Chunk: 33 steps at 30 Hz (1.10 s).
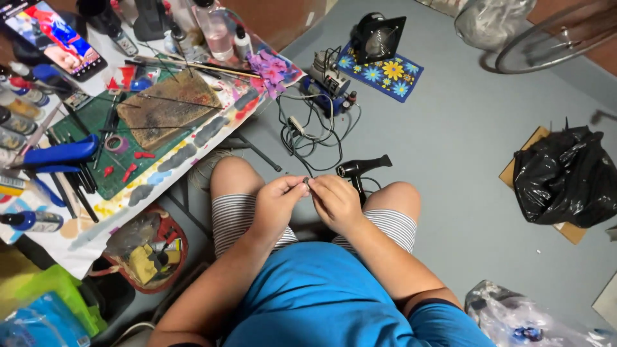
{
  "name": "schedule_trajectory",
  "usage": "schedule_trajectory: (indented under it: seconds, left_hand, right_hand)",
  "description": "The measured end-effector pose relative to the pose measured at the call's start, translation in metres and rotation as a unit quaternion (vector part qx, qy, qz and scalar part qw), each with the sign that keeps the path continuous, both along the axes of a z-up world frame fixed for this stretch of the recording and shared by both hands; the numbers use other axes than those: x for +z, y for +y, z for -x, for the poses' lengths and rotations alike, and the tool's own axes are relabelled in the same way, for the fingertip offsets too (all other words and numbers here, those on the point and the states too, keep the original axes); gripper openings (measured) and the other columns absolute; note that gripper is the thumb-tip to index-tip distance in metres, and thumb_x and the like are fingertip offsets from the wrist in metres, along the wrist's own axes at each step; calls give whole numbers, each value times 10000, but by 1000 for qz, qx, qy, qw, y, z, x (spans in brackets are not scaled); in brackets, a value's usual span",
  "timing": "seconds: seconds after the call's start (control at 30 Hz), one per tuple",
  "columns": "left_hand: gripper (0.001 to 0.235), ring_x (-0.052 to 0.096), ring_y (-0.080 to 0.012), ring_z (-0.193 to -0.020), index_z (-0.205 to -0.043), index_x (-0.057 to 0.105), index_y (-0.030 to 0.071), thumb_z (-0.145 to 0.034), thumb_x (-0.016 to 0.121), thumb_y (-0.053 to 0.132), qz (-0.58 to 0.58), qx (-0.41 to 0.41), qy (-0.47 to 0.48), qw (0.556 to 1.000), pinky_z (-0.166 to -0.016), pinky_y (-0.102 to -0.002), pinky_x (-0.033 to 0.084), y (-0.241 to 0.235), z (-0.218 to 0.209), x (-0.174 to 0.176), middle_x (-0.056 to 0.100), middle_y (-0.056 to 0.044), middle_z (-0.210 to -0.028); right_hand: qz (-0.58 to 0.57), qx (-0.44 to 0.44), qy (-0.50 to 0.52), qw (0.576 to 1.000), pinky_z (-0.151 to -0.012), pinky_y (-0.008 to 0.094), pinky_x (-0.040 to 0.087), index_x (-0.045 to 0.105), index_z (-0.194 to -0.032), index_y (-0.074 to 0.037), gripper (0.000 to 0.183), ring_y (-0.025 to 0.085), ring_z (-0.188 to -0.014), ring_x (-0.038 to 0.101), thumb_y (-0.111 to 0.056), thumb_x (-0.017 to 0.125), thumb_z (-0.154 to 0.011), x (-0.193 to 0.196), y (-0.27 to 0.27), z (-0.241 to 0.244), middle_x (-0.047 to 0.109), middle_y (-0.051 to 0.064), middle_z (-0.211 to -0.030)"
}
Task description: Assembling small electronic components and wiring into an action figure
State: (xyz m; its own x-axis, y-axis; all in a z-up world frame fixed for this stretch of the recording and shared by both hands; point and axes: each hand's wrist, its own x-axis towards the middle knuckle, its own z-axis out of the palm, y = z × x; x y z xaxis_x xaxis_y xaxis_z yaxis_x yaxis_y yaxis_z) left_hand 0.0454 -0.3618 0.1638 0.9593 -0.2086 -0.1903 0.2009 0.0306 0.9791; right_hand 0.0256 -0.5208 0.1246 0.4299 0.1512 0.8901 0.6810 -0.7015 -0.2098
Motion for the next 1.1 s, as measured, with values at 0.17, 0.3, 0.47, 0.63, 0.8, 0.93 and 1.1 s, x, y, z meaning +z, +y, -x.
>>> schedule_trajectory:
  seconds: [0.17, 0.3, 0.47, 0.63, 0.8, 0.93, 1.1]
  left_hand:
    - [241, 708, -86, -880, -1146, 771, 34, -914, 734, 86, -23, -71, -26, 997, -851, -253, 573, 11, -11, -18, 795, -94, -910]
    - [115, 652, -57, -842, -1005, 768, 19, -891, 754, 8, -9, -79, -72, 994, -820, -238, 568, 13, -16, -31, 770, -49, -905]
    - [18, 659, -115, -809, -916, 743, 89, -904, 755, 84, -142, -81, -215, 963, -782, -271, 558, 13, -14, -25, 728, -5, -820]
    - [43, 644, -152, -821, -897, 719, 120, -921, 755, 123, -169, -101, -278, 940, -792, -288, 537, 12, -12, -27, 703, 5, -801]
    - [81, 636, -185, -725, -841, 722, 88, -887, 788, 100, -139, -88, -295, 941, -710, -304, 533, 4, -13, -32, 684, -38, -741]
    - [93, 635, -214, -688, -820, 722, 96, -877, 793, 112, -155, -85, -305, 936, -659, -326, 528, 6, -20, -46, 675, -55, -710]
    - [273, 523, -159, -552, -673, 678, 97, -869, 838, 199, -181, -57, -271, 944, -552, -305, 461, 12, -31, -81, 576, -40, -562]
  right_hand:
    - [-118, 56, 49, 990, -673, 442, 605, 761, -1026, 31, 125, 342, -766, 715, 28, 695, -920, -9, 1, 3, 746, 144, -902]
    - [-256, 130, 155, 945, -663, 417, 576, 744, -953, 36, 99, 300, -714, 686, 51, 646, -954, -9, 5, 7, 733, 131, -810]
    - [-296, 156, 250, 909, -681, 379, 549, 733, -932, 18, 42, 230, -714, 646, 40, 698, -928, -5, 4, 13, 706, 108, -779]
    - [-324, 164, 289, 886, -668, 363, 539, 736, -853, -10, 70, 211, -672, 629, 12, 733, -920, -10, -3, 11, 694, 87, -716]
    - [-300, 140, 324, 886, -701, 348, 559, 741, -909, -52, 63, 232, -747, 685, -32, 706, -958, -20, -8, 9, 719, 76, -785]
    - [-284, 116, 330, 893, -732, 368, 573, 722, -973, -30, 54, 273, -797, 694, -24, 747, -925, -5, -6, 13, 723, 112, -849]
    - [-314, 109, 343, 878, -730, 359, 562, 752, -933, -41, 38, 224, -788, 682, -10, 730, -930, -25, -5, 6, 735, 96, -847]
